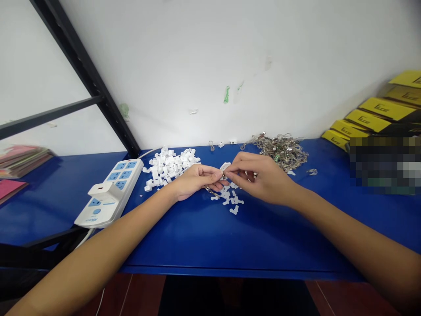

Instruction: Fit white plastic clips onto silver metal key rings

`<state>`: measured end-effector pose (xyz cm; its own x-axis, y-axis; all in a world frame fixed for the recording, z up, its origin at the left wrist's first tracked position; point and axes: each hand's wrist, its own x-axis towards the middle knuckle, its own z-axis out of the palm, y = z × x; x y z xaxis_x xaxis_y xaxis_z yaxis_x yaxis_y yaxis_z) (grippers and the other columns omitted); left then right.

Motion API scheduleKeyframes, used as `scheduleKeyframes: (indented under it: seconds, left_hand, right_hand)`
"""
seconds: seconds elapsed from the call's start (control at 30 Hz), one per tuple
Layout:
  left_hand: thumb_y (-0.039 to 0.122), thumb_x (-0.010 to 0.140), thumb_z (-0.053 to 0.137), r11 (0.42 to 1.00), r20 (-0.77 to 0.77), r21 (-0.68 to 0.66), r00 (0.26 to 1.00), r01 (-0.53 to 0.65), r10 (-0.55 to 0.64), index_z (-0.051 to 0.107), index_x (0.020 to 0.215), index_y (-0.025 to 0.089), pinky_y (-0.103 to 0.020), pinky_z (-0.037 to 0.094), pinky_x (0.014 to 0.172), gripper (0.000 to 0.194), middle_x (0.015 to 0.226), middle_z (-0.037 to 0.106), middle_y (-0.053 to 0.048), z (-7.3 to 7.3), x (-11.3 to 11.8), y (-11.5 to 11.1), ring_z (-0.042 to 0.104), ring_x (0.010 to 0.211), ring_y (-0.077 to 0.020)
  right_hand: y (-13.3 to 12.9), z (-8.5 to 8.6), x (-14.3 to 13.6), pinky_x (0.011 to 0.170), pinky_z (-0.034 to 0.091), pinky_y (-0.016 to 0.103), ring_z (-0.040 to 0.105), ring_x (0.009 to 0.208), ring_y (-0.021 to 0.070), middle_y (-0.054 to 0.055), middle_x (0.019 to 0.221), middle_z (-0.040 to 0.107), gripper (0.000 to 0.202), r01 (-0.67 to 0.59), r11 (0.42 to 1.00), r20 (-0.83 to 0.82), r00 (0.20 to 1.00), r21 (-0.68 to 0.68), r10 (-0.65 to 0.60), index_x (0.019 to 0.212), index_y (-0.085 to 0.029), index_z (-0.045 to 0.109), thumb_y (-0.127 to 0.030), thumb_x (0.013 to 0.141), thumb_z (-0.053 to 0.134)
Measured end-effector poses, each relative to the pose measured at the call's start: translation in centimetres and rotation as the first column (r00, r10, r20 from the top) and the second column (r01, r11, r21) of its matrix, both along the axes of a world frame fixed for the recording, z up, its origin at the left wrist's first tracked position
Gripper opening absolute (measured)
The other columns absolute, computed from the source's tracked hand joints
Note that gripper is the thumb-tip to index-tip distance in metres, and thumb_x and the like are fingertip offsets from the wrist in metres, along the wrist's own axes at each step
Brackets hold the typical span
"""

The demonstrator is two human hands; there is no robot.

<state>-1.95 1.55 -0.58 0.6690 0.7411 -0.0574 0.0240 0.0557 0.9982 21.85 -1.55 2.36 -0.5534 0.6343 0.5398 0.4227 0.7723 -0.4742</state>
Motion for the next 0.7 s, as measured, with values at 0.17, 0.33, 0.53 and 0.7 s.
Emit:
scheduleKeyframes:
  seconds: [0.17,0.33,0.53,0.7]
  left_hand:
    - [0.047,0.09,0.077,0.999,-0.025,-0.004,0.999,-0.032,0.032,0.079,0.111,0.016,-0.029,0.059,0.082,0.037,0.113,0.079,-0.015,0.4,0.1,-0.3,0.075,0.09,-0.0174]
    - [0.046,0.09,0.077,0.999,-0.032,0.011,0.999,-0.035,0.035,0.079,0.11,0.016,-0.028,0.059,0.081,0.037,0.114,0.079,-0.015,0.4,0.2,-0.3,0.074,0.09,-0.0169]
    - [0.046,0.091,0.076,0.999,-0.034,0.02,0.999,-0.025,0.026,0.079,0.11,0.016,-0.027,0.059,0.08,0.037,0.114,0.079,-0.015,0.5,0.2,-0.4,0.074,0.089,-0.0165]
    - [0.046,0.092,0.075,1.0,-0.031,0.025,0.999,-0.018,0.019,0.08,0.11,0.016,-0.027,0.059,0.082,0.036,0.114,0.079,-0.015,0.6,0.2,-0.5,0.074,0.09,-0.0163]
  right_hand:
    - [0.6,1.9,1.7,0.063,0.042,0.033,0.054,0.066,0.0167,0.004,0.076,0.066,0.024,0.144,0.989,0.045,0.989,-0.044,-0.142,0.089,-0.024,0.074,-0.042,0.096,0.06]
    - [2.1,2.5,4.2,0.06,0.041,0.032,0.059,0.063,0.0172,0.005,0.074,0.07,0.025,0.195,0.929,0.474,0.88,-0.313,-0.025,0.085,-0.022,0.076,-0.044,0.088,0.067]
    - [2.7,1.8,4.6,0.06,0.042,0.032,0.063,0.066,0.0187,0.004,0.074,0.071,0.027,0.193,0.864,0.523,0.847,-0.464,0.092,0.082,-0.022,0.074,-0.049,0.084,0.071]
    - [2.7,1.8,4.7,0.061,0.043,0.032,0.063,0.068,0.0196,0.004,0.076,0.071,0.028,0.183,0.833,0.505,0.853,-0.522,0.129,0.084,-0.022,0.075,-0.05,0.083,0.073]
